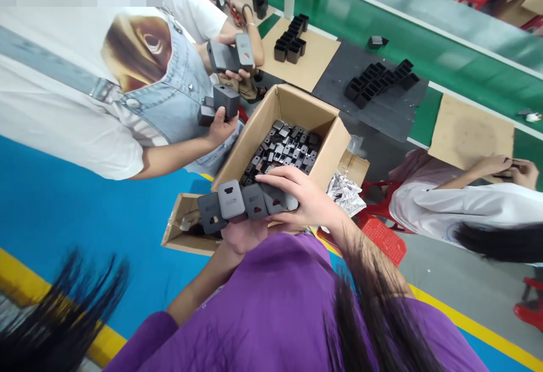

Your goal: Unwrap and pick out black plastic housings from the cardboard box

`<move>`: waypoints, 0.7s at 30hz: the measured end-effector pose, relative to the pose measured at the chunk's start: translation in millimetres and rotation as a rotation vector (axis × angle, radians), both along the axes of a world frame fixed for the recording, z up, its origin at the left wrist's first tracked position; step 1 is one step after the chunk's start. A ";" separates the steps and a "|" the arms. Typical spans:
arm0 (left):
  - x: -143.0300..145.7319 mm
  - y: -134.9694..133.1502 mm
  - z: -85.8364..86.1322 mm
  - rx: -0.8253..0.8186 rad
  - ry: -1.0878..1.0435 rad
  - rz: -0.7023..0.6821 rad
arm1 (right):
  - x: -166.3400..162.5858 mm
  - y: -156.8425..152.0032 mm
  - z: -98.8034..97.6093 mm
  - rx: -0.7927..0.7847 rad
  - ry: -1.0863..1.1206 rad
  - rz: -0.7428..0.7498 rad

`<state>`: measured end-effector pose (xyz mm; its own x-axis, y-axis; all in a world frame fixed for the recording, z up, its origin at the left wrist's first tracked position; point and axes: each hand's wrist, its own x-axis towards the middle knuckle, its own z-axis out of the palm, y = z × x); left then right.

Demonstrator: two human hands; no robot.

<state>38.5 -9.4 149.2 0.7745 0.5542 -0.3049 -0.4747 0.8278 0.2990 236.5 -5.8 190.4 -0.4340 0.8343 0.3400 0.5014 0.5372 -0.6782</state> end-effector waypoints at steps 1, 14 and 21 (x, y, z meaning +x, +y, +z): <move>0.3 0.9 0.0 0.012 0.022 0.019 | -0.2 -0.3 0.0 -0.005 -0.009 -0.001; 6.1 -0.2 -0.3 0.024 0.135 0.025 | -1.4 -10.7 -0.9 0.044 -0.063 -0.075; 3.9 -5.4 -1.1 0.071 0.104 0.031 | -2.9 -11.1 19.6 0.044 -0.174 -0.032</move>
<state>42.4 -14.8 148.2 0.7230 0.6004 -0.3419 -0.4628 0.7883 0.4055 233.6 -16.9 210.0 -0.4627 0.8347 0.2986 0.6269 0.5463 -0.5555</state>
